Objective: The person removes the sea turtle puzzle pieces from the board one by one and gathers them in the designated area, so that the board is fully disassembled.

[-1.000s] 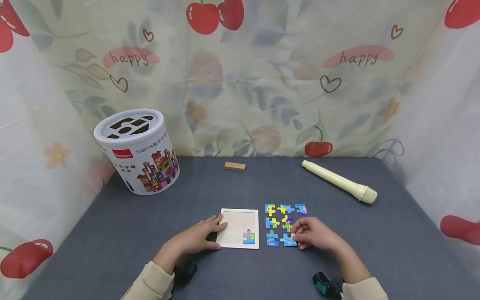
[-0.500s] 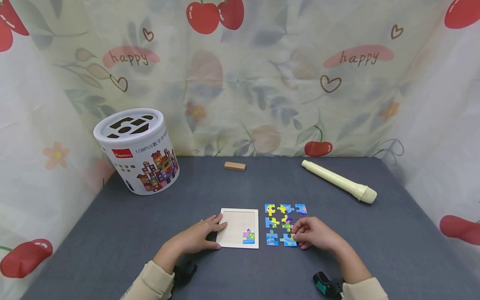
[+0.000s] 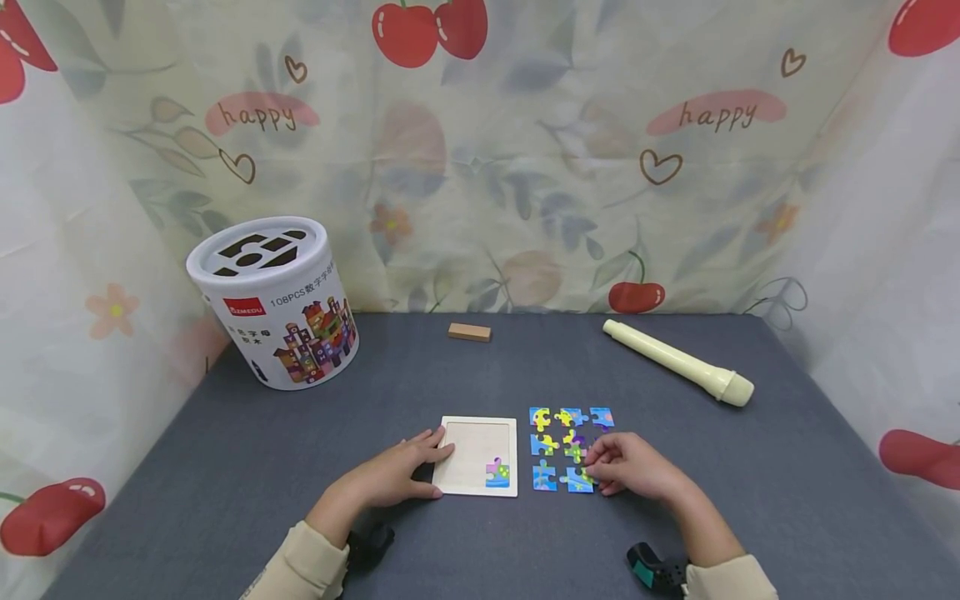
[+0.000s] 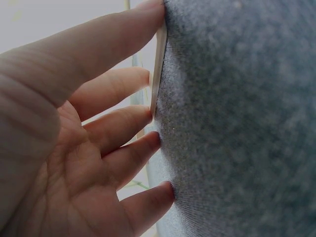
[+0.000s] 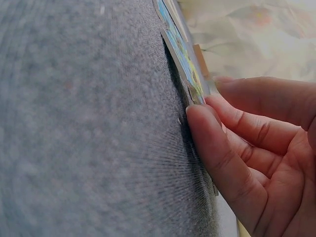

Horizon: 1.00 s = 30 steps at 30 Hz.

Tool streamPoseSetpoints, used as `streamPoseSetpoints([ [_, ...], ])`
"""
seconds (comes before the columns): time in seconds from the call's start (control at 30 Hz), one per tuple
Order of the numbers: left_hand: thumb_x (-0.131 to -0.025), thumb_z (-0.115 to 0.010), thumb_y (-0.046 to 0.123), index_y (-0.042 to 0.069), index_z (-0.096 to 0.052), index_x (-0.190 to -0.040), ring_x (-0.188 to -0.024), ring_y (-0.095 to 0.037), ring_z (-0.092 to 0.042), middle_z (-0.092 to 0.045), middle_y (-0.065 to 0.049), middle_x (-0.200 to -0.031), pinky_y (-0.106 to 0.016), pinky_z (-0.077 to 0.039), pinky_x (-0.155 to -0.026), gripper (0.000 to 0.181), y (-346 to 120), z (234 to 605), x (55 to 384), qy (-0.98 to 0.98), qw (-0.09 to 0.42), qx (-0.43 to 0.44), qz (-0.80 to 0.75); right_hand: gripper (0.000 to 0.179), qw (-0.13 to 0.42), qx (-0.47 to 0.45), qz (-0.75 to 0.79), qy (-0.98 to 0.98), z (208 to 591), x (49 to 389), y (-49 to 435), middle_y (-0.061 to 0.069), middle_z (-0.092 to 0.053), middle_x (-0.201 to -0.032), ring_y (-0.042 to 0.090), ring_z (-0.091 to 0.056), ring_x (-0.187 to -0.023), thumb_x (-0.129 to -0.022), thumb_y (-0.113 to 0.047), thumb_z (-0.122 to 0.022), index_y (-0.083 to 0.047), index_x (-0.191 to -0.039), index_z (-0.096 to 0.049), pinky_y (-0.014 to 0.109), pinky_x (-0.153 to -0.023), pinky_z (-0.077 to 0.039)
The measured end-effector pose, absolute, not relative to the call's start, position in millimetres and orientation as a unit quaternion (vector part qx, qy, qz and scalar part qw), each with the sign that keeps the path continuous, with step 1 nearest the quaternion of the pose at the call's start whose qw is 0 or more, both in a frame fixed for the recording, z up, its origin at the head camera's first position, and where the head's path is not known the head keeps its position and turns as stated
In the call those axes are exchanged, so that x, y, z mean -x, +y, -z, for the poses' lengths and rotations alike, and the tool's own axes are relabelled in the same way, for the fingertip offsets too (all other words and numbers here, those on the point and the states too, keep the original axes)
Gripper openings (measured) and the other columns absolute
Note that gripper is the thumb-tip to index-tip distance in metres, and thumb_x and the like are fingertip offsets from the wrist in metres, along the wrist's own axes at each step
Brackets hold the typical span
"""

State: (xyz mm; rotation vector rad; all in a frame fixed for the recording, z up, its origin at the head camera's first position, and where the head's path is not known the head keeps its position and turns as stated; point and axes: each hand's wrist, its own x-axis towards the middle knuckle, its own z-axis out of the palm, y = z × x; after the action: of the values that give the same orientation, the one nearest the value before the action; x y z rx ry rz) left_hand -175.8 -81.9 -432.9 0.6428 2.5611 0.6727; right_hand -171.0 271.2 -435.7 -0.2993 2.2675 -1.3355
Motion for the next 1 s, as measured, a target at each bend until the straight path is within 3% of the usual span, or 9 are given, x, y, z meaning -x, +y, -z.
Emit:
streamPoseSetpoints([
  [1.0, -0.082, -0.071, 0.026, 0.013, -0.046, -0.138, -0.143, -0.030, -0.022, -0.028, -0.011, -0.153, -0.052, -0.020, -0.113, 0.063, -81.5, 433.5, 176.0, 0.920, 0.204, -0.233, -0.240, 0.031, 0.242, 0.106, 0.482, 0.836, 432.3, 176.2, 270.6, 0.006, -0.062, -0.085, 0.013, -0.061, -0.074, -0.091, -0.021, -0.059, 0.007, -0.103, -0.057, 0.029, -0.065, -0.056],
])
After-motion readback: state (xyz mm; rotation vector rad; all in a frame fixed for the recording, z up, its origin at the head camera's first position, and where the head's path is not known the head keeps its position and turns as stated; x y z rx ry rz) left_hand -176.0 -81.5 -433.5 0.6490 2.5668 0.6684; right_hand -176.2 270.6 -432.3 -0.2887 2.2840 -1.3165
